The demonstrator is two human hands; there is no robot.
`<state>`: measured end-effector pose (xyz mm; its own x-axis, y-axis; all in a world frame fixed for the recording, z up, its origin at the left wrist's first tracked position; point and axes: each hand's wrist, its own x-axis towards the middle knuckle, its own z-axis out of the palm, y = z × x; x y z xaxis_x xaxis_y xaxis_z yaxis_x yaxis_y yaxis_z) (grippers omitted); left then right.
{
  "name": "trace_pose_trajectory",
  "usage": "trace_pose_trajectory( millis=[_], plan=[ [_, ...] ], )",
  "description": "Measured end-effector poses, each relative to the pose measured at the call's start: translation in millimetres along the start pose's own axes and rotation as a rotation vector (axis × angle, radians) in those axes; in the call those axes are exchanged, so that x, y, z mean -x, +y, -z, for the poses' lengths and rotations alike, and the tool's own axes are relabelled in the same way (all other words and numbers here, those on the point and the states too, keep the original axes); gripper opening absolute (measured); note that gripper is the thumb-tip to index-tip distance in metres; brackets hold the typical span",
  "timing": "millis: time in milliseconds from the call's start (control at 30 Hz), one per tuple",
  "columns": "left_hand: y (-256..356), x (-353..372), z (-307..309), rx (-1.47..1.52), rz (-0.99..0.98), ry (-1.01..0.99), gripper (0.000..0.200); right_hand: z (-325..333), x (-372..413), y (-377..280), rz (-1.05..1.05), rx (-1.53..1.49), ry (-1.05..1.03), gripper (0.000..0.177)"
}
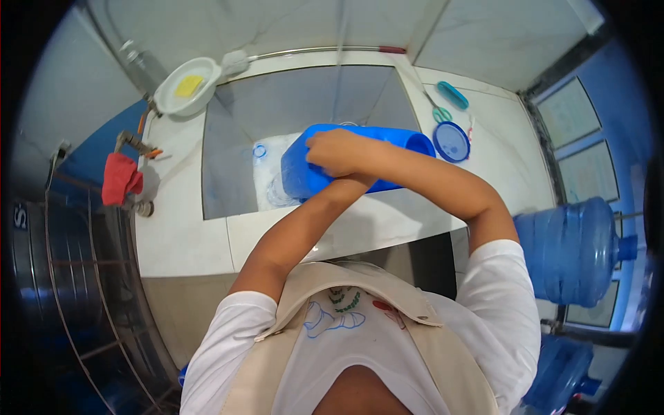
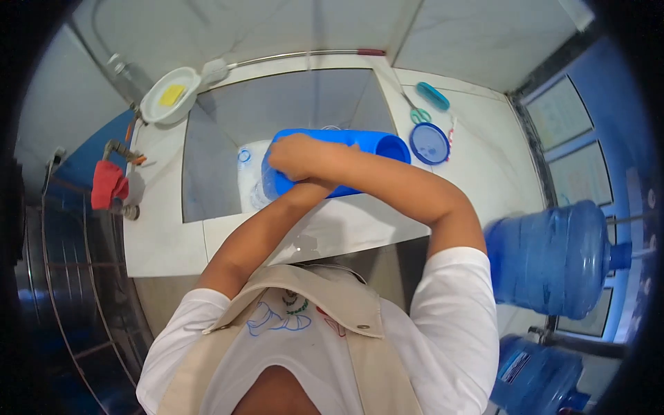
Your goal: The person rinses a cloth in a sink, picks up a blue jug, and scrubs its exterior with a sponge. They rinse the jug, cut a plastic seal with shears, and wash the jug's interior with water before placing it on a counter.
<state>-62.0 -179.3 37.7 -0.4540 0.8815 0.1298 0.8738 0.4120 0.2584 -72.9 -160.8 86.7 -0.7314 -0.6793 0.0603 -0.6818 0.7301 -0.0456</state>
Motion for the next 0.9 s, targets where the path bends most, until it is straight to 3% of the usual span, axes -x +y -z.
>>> trace_pose_trajectory(
  millis=[167, 300, 333, 367, 400, 467, 500, 567, 633, 700, 733, 800, 900],
  plan=[
    [3, -6, -2, 0.029, -0.027, -0.051, 0.016, 5, 1, -12, -0.33, 0.012, -0.049, 0.032],
    [-5, -15, -36, 0.021, -0.183, 0.716, 0.02, 59, 30, -12, -0.61, -0.259, -0.042, 0.035],
    [-9, -15, -41, 0.025, -0.217, 0.909, 0.021, 53, 49, 7, -0.624, -0.278, 0.124, 0.034],
    [-19, -10, -39, -0.065, -0.091, 0.055, 0.025, 44, 74, 36, -0.636, -0.295, 0.288, 0.033],
    [-13, -7, -28, -0.065, -0.098, 0.052, 0.025, 41, 104, 61, -0.815, -0.297, 0.394, 0.027],
    [6, -3, 4, -0.025, 0.011, -0.056, 0.024, 12, 181, 124, -1.189, -0.09, 0.303, 0.016],
    [3, -1, 5, 0.079, -0.114, 0.141, 0.024, -1, 217, 139, -1.292, -0.035, 0.289, 0.017],
    [4, 4, 37, 0.154, -0.147, 0.368, 0.026, -44, 281, 170, -1.414, 0.082, 0.337, 0.015],
    [-10, 25, 63, -0.009, 0.162, 0.471, 0.032, -62, 299, 164, -1.448, 0.095, 0.356, 0.015],
    [-23, 47, 78, -0.133, 0.567, 0.177, 0.038, -73, 308, 153, -1.437, 0.149, 0.374, 0.017],
    [-24, 53, 73, -0.136, 0.567, 0.166, 0.038, -77, 306, 152, -1.441, 0.138, 0.368, 0.017],
    [-29, 57, 59, -0.133, 0.569, -0.12, 0.039, -84, 302, 157, -1.458, 0.282, 0.443, 0.014],
    [-35, 60, 50, -0.16, 0.436, -0.022, 0.035, -91, 305, 160, -1.416, 0.352, 0.437, 0.013]
  ],
)
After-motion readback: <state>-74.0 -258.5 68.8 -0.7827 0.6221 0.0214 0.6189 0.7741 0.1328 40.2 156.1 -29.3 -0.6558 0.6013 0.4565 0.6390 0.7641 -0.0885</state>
